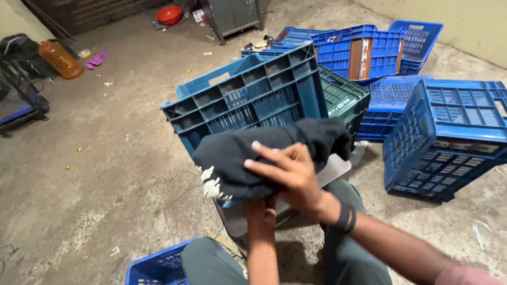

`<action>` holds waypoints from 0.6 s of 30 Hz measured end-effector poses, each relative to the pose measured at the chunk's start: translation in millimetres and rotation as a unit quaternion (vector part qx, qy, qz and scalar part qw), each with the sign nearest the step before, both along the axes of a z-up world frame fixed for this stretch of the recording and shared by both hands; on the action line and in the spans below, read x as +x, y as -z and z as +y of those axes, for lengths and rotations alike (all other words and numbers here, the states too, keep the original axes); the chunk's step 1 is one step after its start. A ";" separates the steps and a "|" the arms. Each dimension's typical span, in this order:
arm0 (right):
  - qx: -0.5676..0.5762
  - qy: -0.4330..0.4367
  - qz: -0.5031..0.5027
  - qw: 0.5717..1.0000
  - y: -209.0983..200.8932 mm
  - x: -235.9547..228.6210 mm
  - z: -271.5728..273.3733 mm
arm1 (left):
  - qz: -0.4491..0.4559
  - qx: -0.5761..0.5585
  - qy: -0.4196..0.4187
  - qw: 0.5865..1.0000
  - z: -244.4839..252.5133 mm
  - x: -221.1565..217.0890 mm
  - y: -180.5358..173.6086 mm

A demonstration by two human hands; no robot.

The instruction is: The person wipes the exterior surfaces of blue plastic crates using a dark cloth. They rotate and flip each crate to clean multiple sides, then place the cleaned crate aside and pick up another crate to continue wiping.

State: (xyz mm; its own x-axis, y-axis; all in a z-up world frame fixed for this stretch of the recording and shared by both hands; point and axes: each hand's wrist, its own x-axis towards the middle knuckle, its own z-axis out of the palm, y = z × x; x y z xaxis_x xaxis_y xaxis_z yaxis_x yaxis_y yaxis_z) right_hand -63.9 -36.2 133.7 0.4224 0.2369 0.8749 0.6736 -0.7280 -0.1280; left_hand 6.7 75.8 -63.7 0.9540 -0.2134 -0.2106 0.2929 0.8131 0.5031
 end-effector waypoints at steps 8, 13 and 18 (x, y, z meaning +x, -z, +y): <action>0.060 0.075 -0.086 0.992 -46.6 41.6 -21.0 | 0.043 -0.007 -0.044 0.998 -42.7 31.4 44.0; 0.032 0.057 -0.093 0.993 -23.9 35.8 2.4 | 0.026 0.000 -0.053 0.998 -40.7 26.5 29.3; 0.029 0.052 -0.035 0.998 17.9 8.9 9.2 | 0.071 0.003 -0.054 0.996 -29.8 3.1 13.4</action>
